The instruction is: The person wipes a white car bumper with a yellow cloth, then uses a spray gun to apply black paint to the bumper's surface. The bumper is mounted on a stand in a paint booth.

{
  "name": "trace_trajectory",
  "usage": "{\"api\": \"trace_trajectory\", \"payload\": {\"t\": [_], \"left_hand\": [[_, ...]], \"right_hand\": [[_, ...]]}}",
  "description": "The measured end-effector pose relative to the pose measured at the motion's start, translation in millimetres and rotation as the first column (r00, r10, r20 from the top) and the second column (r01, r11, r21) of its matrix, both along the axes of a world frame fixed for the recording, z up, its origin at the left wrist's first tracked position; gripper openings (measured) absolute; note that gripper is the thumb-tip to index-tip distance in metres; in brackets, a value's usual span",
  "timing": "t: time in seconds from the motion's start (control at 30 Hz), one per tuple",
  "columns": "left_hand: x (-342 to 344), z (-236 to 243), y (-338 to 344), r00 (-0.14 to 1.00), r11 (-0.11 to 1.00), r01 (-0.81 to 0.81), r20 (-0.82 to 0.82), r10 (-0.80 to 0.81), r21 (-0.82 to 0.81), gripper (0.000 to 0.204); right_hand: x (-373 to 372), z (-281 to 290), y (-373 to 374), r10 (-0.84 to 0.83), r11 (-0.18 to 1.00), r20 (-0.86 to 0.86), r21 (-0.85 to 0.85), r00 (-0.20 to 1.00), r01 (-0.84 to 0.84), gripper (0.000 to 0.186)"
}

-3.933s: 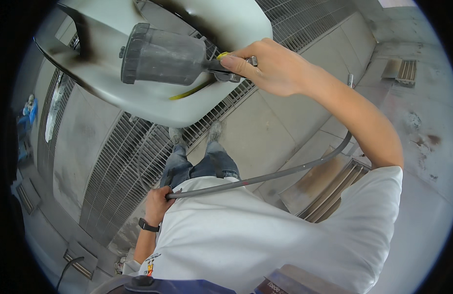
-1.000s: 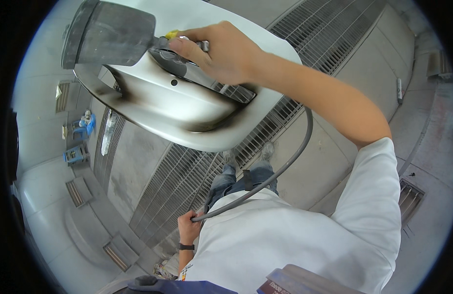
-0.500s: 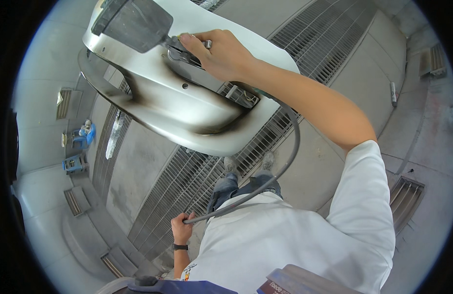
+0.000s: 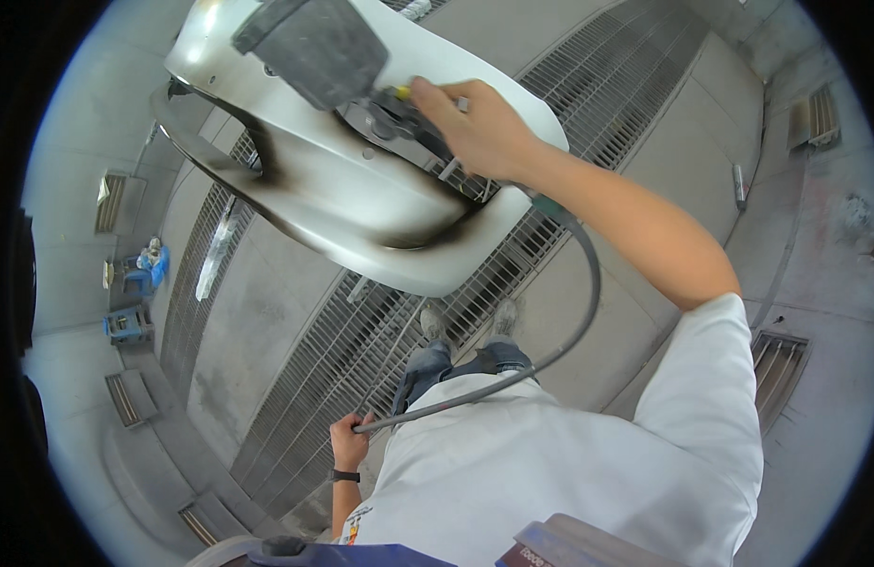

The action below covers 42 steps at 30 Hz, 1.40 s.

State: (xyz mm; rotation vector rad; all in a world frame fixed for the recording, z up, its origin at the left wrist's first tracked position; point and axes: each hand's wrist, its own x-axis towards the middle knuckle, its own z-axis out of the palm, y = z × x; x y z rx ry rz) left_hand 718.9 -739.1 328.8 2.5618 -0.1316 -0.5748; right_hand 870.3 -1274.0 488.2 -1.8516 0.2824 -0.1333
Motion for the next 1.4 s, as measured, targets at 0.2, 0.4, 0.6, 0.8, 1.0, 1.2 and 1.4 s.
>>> {"api": "trace_trajectory", "payload": {"t": [0.2, 0.4, 0.6, 0.8, 1.0, 1.2, 1.4], "left_hand": [[18, -3, -6, 0.994, 0.994, 0.105, -0.003, -0.105, -0.013, 0.042], [23, 14, 20, 0.997, 0.997, 0.039, 0.059, -0.044, 0.072, 0.042], [37, -4, 60, 0.997, 0.998, 0.062, 0.036, -0.063, 0.027, 0.045], [120, -34, 87, 0.981, 0.985, 0.171, 0.093, -0.169, -0.02, 0.042], [247, -85, 163, 0.954, 0.969, 0.244, 0.172, -0.247, 0.038, 0.043], [369, -141, 281, 0.94, 0.93, 0.329, 0.036, -0.339, 0.164, 0.042], [424, -181, 333, 0.964, 0.923, 0.261, -0.022, -0.265, 0.283, 0.051]], "right_hand": [[14, 2, 0, -0.082, 0.988, 0.098, -0.121, 0.992, 0.093, 0.078], [40, 20, 33, -0.258, 0.929, 0.349, -0.167, 0.901, 0.331, 0.08], [1, 37, 60, -0.311, 0.95, 0.125, 0.059, 0.942, 0.306, 0.087], [-10, 40, 104, -0.205, 0.978, 0.034, 0.035, 0.978, 0.204, 0.083], [-23, 31, 202, -0.387, 0.913, 0.107, -0.093, 0.916, 0.397, 0.056], [-57, 15, 329, -0.559, 0.829, 0.318, 0.208, 0.766, 0.519, 0.038], [-115, -41, 429, -0.768, 0.63, 0.23, 0.437, 0.597, 0.642, 0.044]]}}
